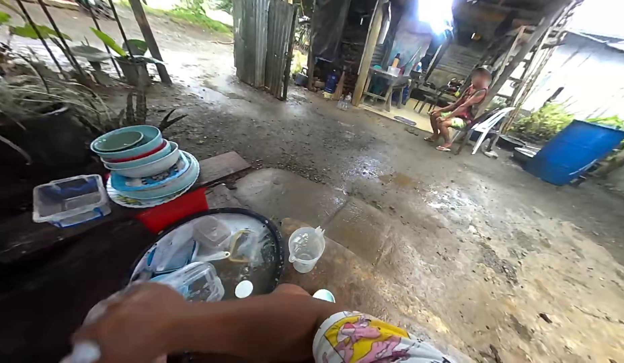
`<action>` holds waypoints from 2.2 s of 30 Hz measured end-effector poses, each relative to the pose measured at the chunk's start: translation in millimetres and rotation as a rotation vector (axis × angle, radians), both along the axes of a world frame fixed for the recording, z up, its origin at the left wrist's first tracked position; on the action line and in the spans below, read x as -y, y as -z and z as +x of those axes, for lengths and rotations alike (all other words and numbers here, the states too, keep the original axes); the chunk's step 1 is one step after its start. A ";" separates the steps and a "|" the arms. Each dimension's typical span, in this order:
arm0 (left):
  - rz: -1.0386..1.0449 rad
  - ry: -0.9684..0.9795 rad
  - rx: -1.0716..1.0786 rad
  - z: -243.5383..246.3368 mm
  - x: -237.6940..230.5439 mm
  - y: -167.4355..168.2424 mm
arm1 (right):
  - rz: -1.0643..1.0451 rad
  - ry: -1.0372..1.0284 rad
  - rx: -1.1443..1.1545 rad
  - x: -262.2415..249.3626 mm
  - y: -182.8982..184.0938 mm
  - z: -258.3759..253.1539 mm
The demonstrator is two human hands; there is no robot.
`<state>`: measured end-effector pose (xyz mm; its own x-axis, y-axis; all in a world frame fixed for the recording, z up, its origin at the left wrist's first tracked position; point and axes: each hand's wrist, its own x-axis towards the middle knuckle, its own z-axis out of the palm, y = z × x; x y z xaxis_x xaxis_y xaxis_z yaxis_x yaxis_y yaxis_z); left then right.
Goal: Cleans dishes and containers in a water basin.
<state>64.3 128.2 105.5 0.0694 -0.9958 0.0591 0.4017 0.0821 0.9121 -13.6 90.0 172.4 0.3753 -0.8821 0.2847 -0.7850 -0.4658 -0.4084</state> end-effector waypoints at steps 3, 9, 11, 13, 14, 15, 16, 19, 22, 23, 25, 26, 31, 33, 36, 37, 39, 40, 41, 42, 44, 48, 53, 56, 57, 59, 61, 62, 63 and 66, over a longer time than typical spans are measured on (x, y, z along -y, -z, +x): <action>-0.025 -0.060 0.165 0.1 5.6 2.0 | 0.104 0.044 0.211 0.0 -1.7 -13.8; 0.035 -0.116 0.296 -4.0 10.8 -8.0 | 0.437 0.255 0.388 8.4 -16.9 -36.9; -0.052 -0.044 0.241 -1.5 3.2 -2.8 | 0.256 0.109 0.326 -11.4 -14.2 -23.3; -0.027 -0.095 0.308 -6.5 1.3 -11.4 | 0.250 0.075 0.369 -9.2 -17.6 -30.5; 0.006 -0.111 0.342 -7.0 1.3 -15.9 | 0.320 0.115 0.452 -1.7 -17.9 -41.3; 0.040 -0.120 0.339 -6.5 2.2 -19.2 | 0.432 0.180 0.555 7.8 -15.0 -54.6; 0.058 -0.135 0.295 -5.7 5.2 -20.1 | 0.526 0.263 0.667 16.1 -6.7 -66.6; 0.092 -0.126 0.002 4.5 20.3 -8.3 | 0.515 0.516 1.017 12.4 18.6 -68.9; 0.125 -0.134 -0.181 11.4 30.7 9.0 | 0.200 0.517 0.917 -11.8 43.8 -29.9; 0.150 -0.168 -0.135 9.0 26.0 5.1 | 0.117 0.428 0.794 -21.9 50.3 -14.3; 0.174 -0.058 0.078 10.3 0.3 -7.7 | -0.048 0.201 0.548 -34.8 57.9 8.7; 0.274 0.009 0.099 3.7 -8.9 -20.4 | -0.093 0.121 0.463 -34.8 54.4 10.5; 0.275 -0.088 -0.059 -9.9 4.5 -4.0 | 0.475 0.427 0.445 6.5 12.0 -43.2; 0.358 -0.129 -0.031 -9.5 8.9 -9.5 | 0.441 0.460 0.387 8.7 23.3 -32.8; 0.286 -0.199 0.043 13.4 9.1 -3.5 | 0.186 0.124 0.312 -26.4 52.9 8.0; 0.272 -0.193 0.020 15.3 9.3 -3.8 | 0.103 0.037 0.340 -35.7 60.5 5.7; 0.333 -0.261 -0.227 10.3 23.0 -5.4 | 0.039 0.121 0.462 -32.6 67.8 -11.3; 0.352 -0.300 -0.331 11.9 30.9 -7.1 | 0.117 0.254 0.537 -20.2 63.0 -19.9; 0.353 -0.309 -0.401 14.7 33.4 -6.8 | 0.251 0.388 0.565 -4.6 52.4 -27.7; 0.358 -0.303 -0.417 16.1 31.5 -4.7 | 0.379 0.476 0.550 10.2 43.4 -32.5; 0.361 -0.267 -0.325 14.7 24.3 1.3 | 0.460 0.453 0.419 18.7 38.9 -25.0; 0.133 -0.032 0.057 18.3 -3.5 16.0 | 0.226 0.112 0.129 -21.1 31.1 16.3; 0.295 -0.037 -0.032 2.6 15.4 10.8 | 0.472 0.253 0.489 18.0 14.5 -35.6; 0.294 -0.020 -0.050 2.3 15.8 11.6 | 0.491 0.367 0.412 18.1 17.2 -34.5; 0.271 -0.030 -0.050 2.2 11.6 11.1 | 0.384 0.289 0.359 7.0 20.6 -23.1; 0.176 0.042 -0.046 8.5 -0.2 14.4 | 0.167 0.090 0.252 -10.1 26.2 -5.2; 0.231 0.022 -0.018 4.1 1.5 13.0 | 0.279 0.004 0.252 -0.3 16.8 -15.5; 0.283 0.019 0.007 0.1 2.9 9.1 | 0.426 -0.004 0.358 10.5 11.3 -29.2; 0.308 0.019 0.036 -3.7 3.7 3.4 | 0.580 0.010 0.500 20.6 7.3 -45.7; 0.276 0.050 -0.035 -2.7 4.3 -8.3 | 0.746 0.141 0.765 30.7 17.0 -88.8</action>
